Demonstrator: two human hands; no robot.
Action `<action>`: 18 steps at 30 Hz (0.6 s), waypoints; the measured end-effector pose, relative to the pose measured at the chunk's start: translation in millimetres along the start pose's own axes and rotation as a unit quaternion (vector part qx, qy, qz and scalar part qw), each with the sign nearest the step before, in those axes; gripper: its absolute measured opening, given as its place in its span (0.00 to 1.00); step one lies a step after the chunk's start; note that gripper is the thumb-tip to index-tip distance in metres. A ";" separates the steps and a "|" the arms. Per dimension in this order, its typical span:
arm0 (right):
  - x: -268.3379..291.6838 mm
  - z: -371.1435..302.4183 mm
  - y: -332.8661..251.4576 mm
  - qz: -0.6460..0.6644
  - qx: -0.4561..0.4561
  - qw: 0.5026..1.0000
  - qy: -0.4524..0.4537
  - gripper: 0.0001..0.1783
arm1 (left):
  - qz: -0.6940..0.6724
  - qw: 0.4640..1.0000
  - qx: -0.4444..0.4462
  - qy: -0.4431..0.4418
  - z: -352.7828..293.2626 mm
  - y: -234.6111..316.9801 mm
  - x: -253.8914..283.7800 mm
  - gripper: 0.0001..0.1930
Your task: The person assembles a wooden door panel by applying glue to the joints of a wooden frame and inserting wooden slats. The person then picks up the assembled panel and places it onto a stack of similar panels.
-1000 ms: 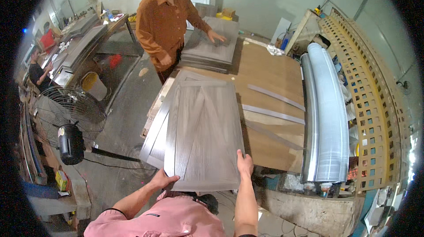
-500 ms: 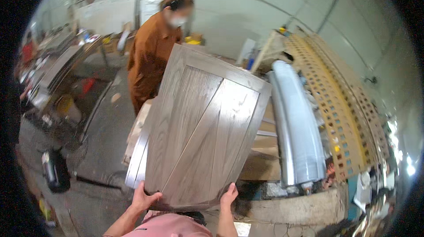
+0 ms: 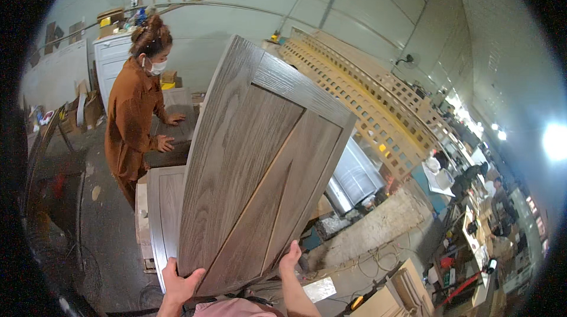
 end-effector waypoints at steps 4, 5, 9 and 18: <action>8.5 6.5 -6.8 0.031 -0.004 1.000 -0.003 0.32 | -0.044 0.999 -0.018 -0.006 -10.3 -4.4 5.7 0.26; 13.5 9.7 -6.6 0.031 -0.002 1.000 0.003 0.32 | -0.045 0.999 -0.020 -0.012 -10.8 -3.6 7.9 0.26; 1.7 1.8 -30.5 0.052 0.012 0.997 -0.055 0.30 | -0.041 0.999 0.003 -0.024 -16.6 -14.7 17.1 0.26; -10.8 -43.6 -43.4 -0.095 0.027 0.991 -0.089 0.22 | -0.013 0.990 0.138 0.001 8.1 -88.2 12.3 0.29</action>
Point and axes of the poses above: each hand's wrist, its own z-axis towards the middle knuckle, its own x-axis out of the back of the hand, y = z × x, the point moved 7 cm from there along z, towards the middle knuckle, and after that the axes turned 1 degree about z, right-handed, at the moved point
